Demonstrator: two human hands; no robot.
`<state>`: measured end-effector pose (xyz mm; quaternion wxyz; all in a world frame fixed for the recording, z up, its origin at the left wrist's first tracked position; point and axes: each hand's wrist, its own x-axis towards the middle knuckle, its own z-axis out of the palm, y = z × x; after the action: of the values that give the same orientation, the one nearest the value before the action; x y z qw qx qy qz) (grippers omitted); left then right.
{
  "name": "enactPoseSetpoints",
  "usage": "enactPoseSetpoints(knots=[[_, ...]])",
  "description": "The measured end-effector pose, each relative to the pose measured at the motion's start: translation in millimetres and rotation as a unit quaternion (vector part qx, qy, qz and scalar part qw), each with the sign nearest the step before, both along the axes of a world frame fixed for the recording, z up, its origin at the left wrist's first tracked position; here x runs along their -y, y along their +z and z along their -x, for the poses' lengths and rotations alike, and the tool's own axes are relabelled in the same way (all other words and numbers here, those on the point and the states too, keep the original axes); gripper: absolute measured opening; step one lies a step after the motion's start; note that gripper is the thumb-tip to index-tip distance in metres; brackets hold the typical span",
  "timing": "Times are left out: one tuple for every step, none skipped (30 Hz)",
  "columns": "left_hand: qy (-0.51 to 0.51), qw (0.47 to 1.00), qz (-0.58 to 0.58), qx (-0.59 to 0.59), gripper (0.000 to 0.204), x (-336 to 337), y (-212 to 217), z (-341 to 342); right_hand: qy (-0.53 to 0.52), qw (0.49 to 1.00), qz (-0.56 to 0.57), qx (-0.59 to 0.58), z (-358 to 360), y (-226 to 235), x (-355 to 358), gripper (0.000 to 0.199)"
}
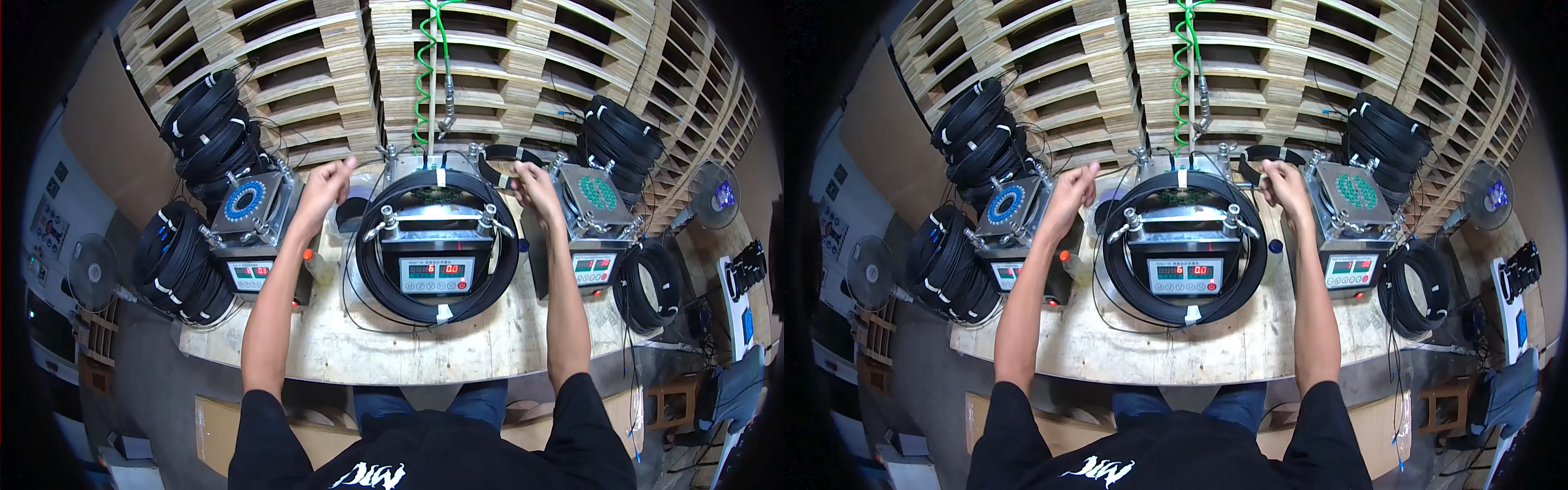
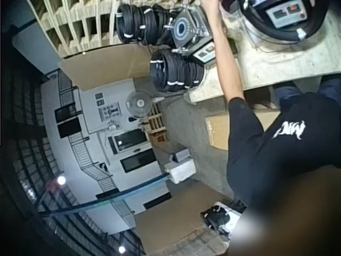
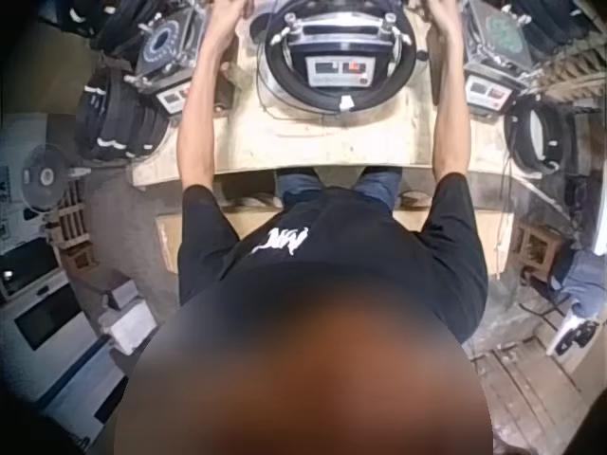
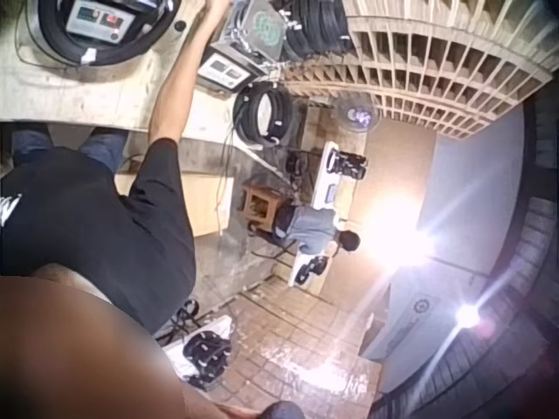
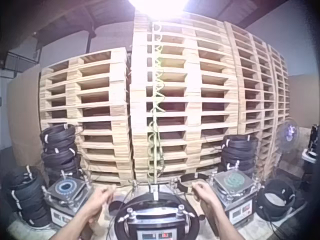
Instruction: The recorder uses a polishing machine to polish the ends of fiber optic cables.
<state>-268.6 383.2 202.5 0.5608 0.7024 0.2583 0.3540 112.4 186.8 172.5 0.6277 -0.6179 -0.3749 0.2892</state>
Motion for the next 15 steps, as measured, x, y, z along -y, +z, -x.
enactPoseSetpoints(knots=[[0.035,0.997,0.048,0.041,0.037,-21.3,-6.2,-11.5,0.038,0.998,0.036,-0.021,-7.9,3.9,-19.6,0.036],[0.065,0.990,0.097,0.082,0.036,-40.7,-17.0,-27.3,0.059,0.995,0.032,-0.077,-18.4,-0.8,-42.3,0.035],[0.104,0.981,0.152,0.064,0.040,-57.1,-27.0,-45.3,0.071,0.991,0.046,-0.103,-29.5,-4.3,-62.4,0.034],[0.096,0.971,0.214,0.054,0.046,-68.5,-34.3,-60.1,0.084,0.986,0.061,-0.130,-35.4,-6.5,-78.3,0.034],[0.088,0.959,0.264,0.056,0.046,-74.8,-38.7,-70.5,0.094,0.984,0.081,-0.127,-26.5,-2.8,-88.6,0.033],[0.081,0.944,0.314,0.057,0.046,-80.4,-43.6,-80.5,0.101,0.983,0.088,-0.129,-19.0,1.4,-98.5,0.028],[0.068,0.946,0.314,0.038,0.047,-90.2,-55.4,-93.0,0.115,0.979,0.086,-0.148,-26.1,-4.2,-108.0,0.025],[0.054,0.947,0.315,0.019,0.048,-94.2,-62.1,-104.1,0.128,0.974,0.084,-0.166,-30.8,-8.8,-114.1,0.023],[0.059,0.948,0.312,0.012,0.043,-98.8,-68.2,-113.3,0.122,0.973,0.087,-0.178,-36.1,-13.2,-118.5,0.021],[0.061,0.947,0.316,0.010,0.043,-105.2,-81.9,-114.0,0.123,0.972,0.091,-0.180,-36.3,-19.9,-122.2,0.021],[0.009,0.940,0.330,0.085,0.040,-109.5,-91.1,-110.4,0.132,0.969,0.089,-0.187,-33.7,-20.3,-124.0,0.022],[-0.042,0.925,0.341,0.159,0.037,-113.9,-100.0,-106.0,0.142,0.967,0.087,-0.194,-30.0,-21.1,-126.6,0.023],[-0.041,0.913,0.360,0.188,0.034,-113.6,-99.5,-108.8,0.139,0.962,0.084,-0.217,-28.6,-19.1,-127.1,0.025],[-0.041,0.912,0.362,0.187,0.034,-113.6,-98.5,-109.1,0.138,0.962,0.087,-0.218,-27.2,-16.6,-127.5,0.025],[-0.076,0.911,0.344,0.212,0.038,-113.8,-97.0,-107.2,0.117,0.973,0.099,-0.175,-26.0,-13.4,-127.5,0.027]])
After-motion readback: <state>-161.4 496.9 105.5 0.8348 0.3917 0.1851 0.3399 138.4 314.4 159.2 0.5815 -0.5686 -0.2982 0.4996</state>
